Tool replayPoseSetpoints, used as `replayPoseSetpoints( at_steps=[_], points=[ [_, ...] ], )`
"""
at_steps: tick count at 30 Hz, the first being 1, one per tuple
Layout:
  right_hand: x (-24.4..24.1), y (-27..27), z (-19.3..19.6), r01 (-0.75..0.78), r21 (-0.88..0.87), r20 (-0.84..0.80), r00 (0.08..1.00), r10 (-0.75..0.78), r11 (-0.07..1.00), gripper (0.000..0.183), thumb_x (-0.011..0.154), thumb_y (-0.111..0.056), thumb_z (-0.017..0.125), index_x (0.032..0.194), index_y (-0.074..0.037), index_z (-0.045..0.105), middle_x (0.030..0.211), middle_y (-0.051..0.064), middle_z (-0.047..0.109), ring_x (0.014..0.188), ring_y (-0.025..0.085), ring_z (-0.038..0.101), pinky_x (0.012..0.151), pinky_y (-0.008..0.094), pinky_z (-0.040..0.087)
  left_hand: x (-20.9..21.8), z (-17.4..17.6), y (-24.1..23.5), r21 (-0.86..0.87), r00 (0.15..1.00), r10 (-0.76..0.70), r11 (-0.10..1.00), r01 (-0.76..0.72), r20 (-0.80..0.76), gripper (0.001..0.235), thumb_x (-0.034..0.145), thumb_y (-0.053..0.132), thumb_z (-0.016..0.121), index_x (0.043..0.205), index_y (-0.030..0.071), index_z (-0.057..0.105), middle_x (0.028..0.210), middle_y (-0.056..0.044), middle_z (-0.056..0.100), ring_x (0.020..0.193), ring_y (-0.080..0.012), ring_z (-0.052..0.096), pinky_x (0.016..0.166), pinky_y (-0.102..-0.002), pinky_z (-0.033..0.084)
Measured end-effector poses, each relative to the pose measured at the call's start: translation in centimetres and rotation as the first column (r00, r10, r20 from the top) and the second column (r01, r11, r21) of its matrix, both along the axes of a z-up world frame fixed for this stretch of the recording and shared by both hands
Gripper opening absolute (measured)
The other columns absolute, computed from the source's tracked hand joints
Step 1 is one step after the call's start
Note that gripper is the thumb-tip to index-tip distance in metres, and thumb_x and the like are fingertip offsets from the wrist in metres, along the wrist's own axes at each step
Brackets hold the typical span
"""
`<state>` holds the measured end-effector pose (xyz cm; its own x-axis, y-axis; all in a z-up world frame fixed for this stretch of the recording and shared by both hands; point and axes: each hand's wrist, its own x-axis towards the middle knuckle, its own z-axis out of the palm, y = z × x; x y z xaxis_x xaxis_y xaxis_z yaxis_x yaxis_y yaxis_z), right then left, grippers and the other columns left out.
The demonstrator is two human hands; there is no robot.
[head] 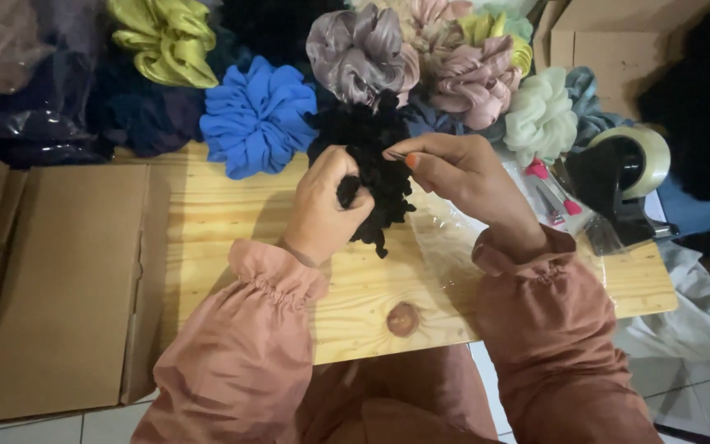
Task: A person uses a small tool to finish or repair a black fabric scrunchie on a wooden table surrounded by other colorful scrunchies.
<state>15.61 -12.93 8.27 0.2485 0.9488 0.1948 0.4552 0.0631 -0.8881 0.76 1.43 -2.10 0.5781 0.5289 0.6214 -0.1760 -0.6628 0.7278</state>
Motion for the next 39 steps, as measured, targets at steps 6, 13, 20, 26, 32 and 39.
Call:
replayPoseSetpoints(
  at_steps=[6, 13, 20, 26, 32, 39],
  points=[
    [-0.2, -0.1, -0.3, 0.039, 0.025, 0.017, 0.999, -0.039, 0.999, 0.024, 0.099, -0.006, 0.059, 0.116, -0.004, 0.075, 0.060, 0.004, 0.058, 0.055, 0.008, 0.043, 0.054, 0.023, 0.040, -0.2, 0.8, -0.3, -0.076, 0.997, 0.041, 0.996, -0.046, -0.070, 0.024, 0.076, 0.010, 0.070, 0.089, 0.015, 0.050, 0.082, -0.010, 0.054, 0.080, -0.0373, 0.065, 0.067, -0.044, 0.053],
    [-0.5, -0.1, -0.7, 0.069, 0.054, 0.029, 0.997, -0.070, 0.996, 0.022, 0.097, -0.004, 0.062, 0.114, -0.005, 0.076, 0.059, 0.005, 0.058, 0.056, 0.009, 0.041, 0.053, 0.022, 0.039, -1.1, 3.2, -0.7, -0.175, 0.997, -0.078, 0.982, 0.075, -0.015, 0.052, 0.078, 0.001, 0.064, 0.125, 0.023, 0.057, 0.119, -0.009, 0.067, 0.115, -0.0341, 0.065, 0.100, -0.043, 0.052],
    [0.8, 0.0, -2.2, 0.037, 0.117, -0.057, 0.998, -0.030, 0.992, 0.025, 0.100, -0.001, 0.056, 0.117, 0.000, 0.073, 0.062, 0.006, 0.057, 0.056, 0.008, 0.039, 0.053, 0.023, 0.038, -0.5, 1.3, 0.0, -0.058, 0.998, -0.069, 0.996, 0.070, 0.014, 0.039, 0.074, -0.003, 0.065, 0.103, 0.022, 0.065, 0.097, 0.000, 0.067, 0.100, -0.0256, 0.068, 0.092, -0.038, 0.054],
    [-0.3, -0.1, -0.1, 0.012, 0.142, -0.058, 0.998, -0.004, 0.990, 0.024, 0.101, -0.004, 0.054, 0.117, 0.002, 0.072, 0.061, 0.006, 0.054, 0.056, 0.009, 0.038, 0.052, 0.023, 0.036, -0.8, 1.8, 0.0, -0.122, 0.995, -0.104, 0.987, 0.103, -0.007, 0.035, 0.077, -0.004, 0.063, 0.103, 0.019, 0.062, 0.097, -0.007, 0.067, 0.101, -0.0320, 0.068, 0.092, -0.043, 0.053],
    [0.3, 0.0, -1.3, -0.010, 0.111, -0.044, 0.999, 0.015, 0.994, 0.027, 0.100, -0.003, 0.054, 0.119, 0.002, 0.071, 0.060, 0.008, 0.056, 0.053, 0.011, 0.041, 0.052, 0.024, 0.038, -1.3, 2.4, 0.1, -0.179, 0.990, -0.134, 0.976, 0.126, -0.033, 0.031, 0.079, 0.003, 0.068, 0.104, 0.019, 0.060, 0.096, -0.009, 0.067, 0.098, -0.0337, 0.068, 0.089, -0.045, 0.052],
    [-0.1, 0.0, -0.8, -0.058, 0.067, -0.024, 0.998, 0.060, 0.996, 0.027, 0.100, -0.006, 0.055, 0.120, -0.002, 0.073, 0.059, 0.006, 0.056, 0.051, 0.010, 0.041, 0.051, 0.023, 0.039, -0.9, 1.9, -0.1, -0.221, 0.997, -0.025, 0.975, 0.007, -0.076, 0.021, 0.088, 0.021, 0.076, 0.093, 0.018, 0.056, 0.085, -0.010, 0.067, 0.084, -0.0326, 0.067, 0.077, -0.041, 0.052]
  ],
)
